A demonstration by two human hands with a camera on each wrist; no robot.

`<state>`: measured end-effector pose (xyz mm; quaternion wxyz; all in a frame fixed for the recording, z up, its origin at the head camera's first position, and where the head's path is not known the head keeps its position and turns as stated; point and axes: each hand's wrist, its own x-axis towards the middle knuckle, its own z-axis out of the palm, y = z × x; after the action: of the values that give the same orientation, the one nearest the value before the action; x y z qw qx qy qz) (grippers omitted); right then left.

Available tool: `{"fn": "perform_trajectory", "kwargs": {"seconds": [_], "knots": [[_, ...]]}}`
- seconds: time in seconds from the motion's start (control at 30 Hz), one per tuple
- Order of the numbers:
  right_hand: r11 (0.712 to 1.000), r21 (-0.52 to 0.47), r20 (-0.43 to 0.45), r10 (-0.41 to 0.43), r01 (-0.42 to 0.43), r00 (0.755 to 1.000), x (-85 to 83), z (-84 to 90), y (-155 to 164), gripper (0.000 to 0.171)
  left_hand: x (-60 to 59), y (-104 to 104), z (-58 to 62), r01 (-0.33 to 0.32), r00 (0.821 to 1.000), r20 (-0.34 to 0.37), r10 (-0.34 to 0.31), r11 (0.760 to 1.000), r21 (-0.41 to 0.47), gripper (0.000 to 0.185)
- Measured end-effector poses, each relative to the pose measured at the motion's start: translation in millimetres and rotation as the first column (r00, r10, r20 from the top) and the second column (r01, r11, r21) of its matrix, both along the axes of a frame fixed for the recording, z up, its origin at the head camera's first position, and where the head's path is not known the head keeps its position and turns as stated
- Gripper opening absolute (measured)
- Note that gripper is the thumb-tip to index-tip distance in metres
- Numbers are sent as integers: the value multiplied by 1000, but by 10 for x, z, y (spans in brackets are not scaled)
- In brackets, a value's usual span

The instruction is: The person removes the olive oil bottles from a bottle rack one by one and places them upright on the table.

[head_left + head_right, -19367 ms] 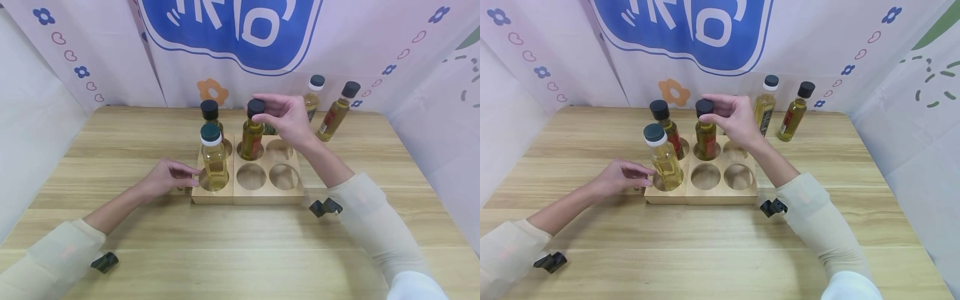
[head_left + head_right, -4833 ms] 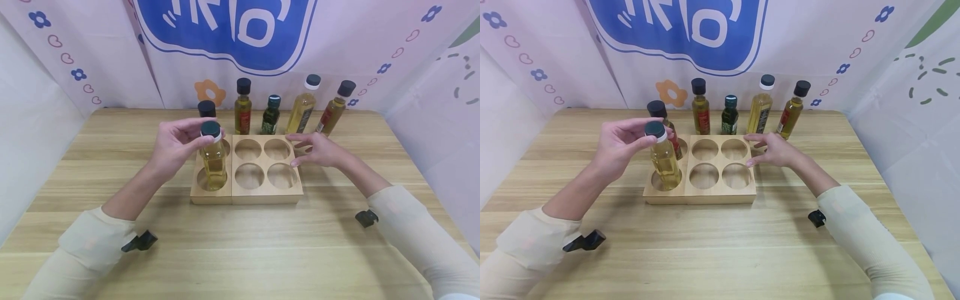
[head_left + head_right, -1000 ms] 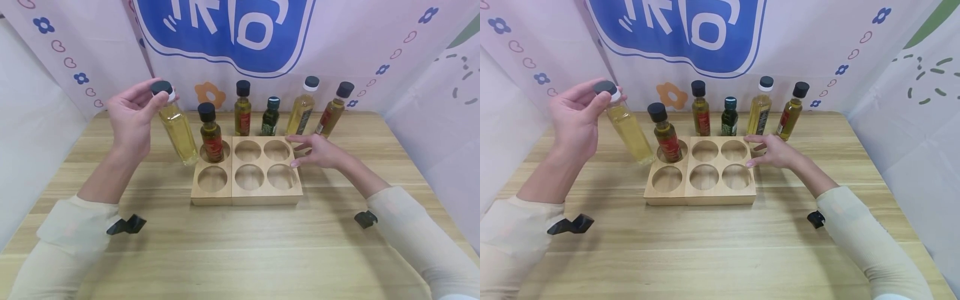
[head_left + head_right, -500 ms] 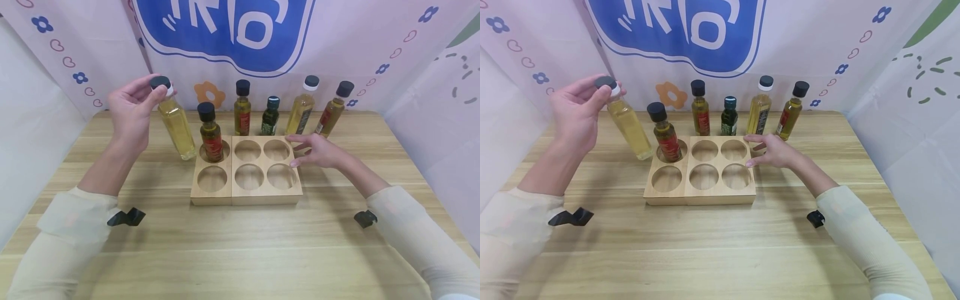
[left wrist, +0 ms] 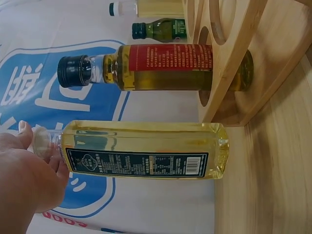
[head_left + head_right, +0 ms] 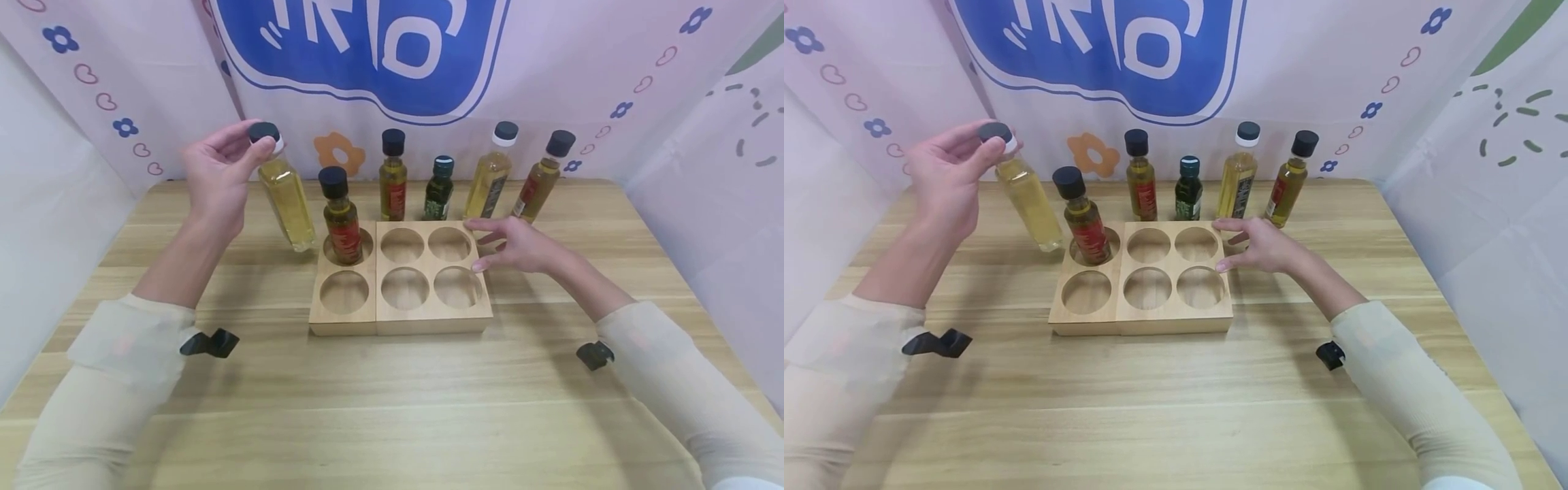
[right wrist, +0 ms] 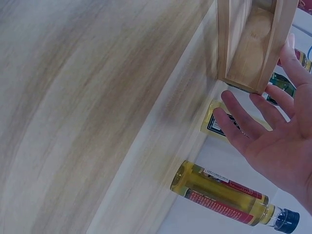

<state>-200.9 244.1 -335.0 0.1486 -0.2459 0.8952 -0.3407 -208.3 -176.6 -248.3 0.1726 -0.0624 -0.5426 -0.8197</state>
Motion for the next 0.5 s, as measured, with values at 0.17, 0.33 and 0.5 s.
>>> {"fn": "perform_trajectory", "kwargs": {"seconds": [0.17, 0.33, 0.5], "knots": [[1000, 4, 1, -2, 2, 1000, -7, -1, 4, 81, -57, 4, -22, -16, 1000, 20, 16, 1000, 9, 25], [1000, 4, -7, 5, -5, 1000, -10, 1, -1, 81, -130, 15, -36, -37, 998, 51, 36, 999, 18, 30], [1000, 6, -7, 7, -7, 1000, -9, 5, -5, 80, -203, 32, -37, -55, 996, 75, 54, 998, 6, 31]]}}
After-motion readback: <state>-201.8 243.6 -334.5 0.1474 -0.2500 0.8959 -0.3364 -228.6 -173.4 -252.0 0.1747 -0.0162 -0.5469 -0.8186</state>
